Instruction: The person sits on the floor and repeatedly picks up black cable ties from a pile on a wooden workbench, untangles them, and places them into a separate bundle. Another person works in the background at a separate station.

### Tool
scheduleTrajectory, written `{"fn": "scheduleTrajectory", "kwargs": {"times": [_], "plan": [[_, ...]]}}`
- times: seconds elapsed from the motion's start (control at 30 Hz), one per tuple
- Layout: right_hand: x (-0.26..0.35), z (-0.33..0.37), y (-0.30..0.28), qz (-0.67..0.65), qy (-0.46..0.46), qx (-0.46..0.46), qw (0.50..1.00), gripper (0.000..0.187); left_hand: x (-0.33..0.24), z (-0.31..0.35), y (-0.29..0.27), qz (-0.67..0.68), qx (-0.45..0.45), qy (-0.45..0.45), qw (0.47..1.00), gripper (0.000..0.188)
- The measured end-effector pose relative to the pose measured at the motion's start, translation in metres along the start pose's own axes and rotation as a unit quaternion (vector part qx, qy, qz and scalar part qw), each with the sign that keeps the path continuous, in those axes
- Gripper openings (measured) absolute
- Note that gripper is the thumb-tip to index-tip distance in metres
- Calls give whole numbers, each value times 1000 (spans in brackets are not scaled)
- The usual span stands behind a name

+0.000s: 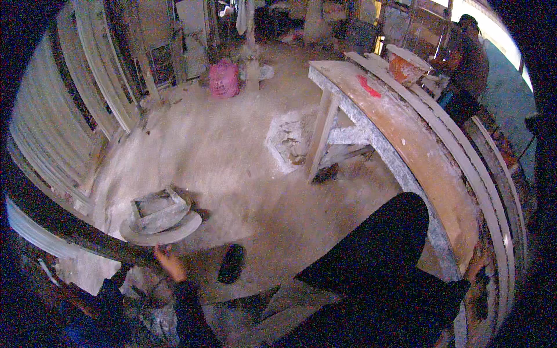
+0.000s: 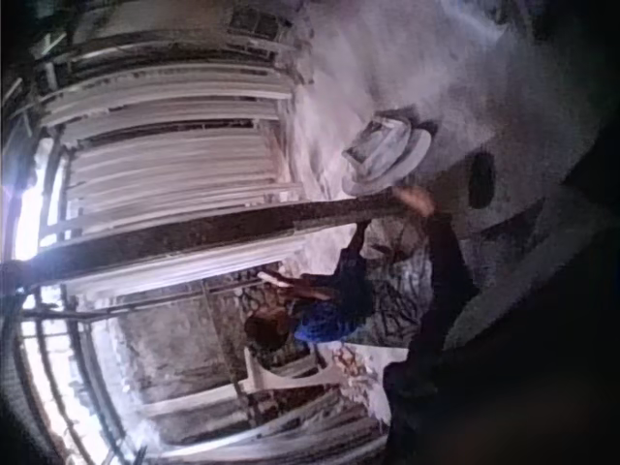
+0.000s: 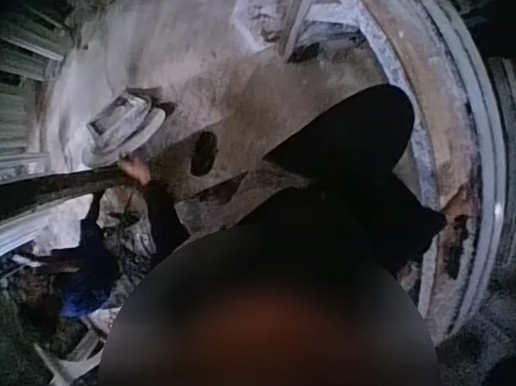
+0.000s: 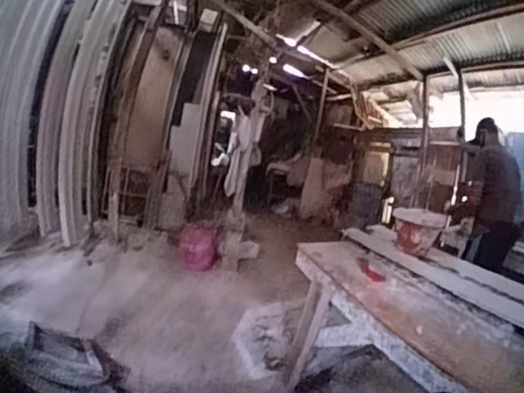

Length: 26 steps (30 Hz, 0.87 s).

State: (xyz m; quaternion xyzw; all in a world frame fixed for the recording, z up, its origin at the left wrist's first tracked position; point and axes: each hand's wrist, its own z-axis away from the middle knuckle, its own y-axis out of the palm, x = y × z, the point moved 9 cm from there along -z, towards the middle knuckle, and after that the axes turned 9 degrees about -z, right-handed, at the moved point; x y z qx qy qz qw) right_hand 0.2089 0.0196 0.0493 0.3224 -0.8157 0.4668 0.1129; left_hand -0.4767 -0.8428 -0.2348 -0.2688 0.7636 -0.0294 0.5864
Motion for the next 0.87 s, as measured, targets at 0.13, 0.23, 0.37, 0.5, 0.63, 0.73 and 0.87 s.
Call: {"fn": "scheduleTrajectory", "kwargs": {"times": [0.13, 0.23, 0.37, 0.5, 0.63, 0.73, 0.87], "plan": [[128, 17, -19, -51, -12, 34, 998, 56, -208, 5, 168, 49, 223, 66, 971, 35], [258, 42, -15, -188, -149, 73, 968, 34, -399, 56, 237, 145, 461, 150, 863, 31], [363, 75, 1, -218, -170, 207, 939, 55, -578, 96, 214, 186, 558, 289, 755, 25], [444, 82, 13, -456, -203, 252, 829, 107, -700, 85, 157, 266, 449, 436, 734, 26], [497, 64, 35, -471, -264, 248, 804, 115, -783, 78, 136, 320, 431, 440, 720, 27], [518, 50, 77, -431, -232, 375, 787, 110, -825, 71, 130, 309, 424, 425, 738, 28], [524, 52, 114, -416, -151, 611, 656, 102, -875, 88, 124, 348, 409, 483, 691, 27]]}}
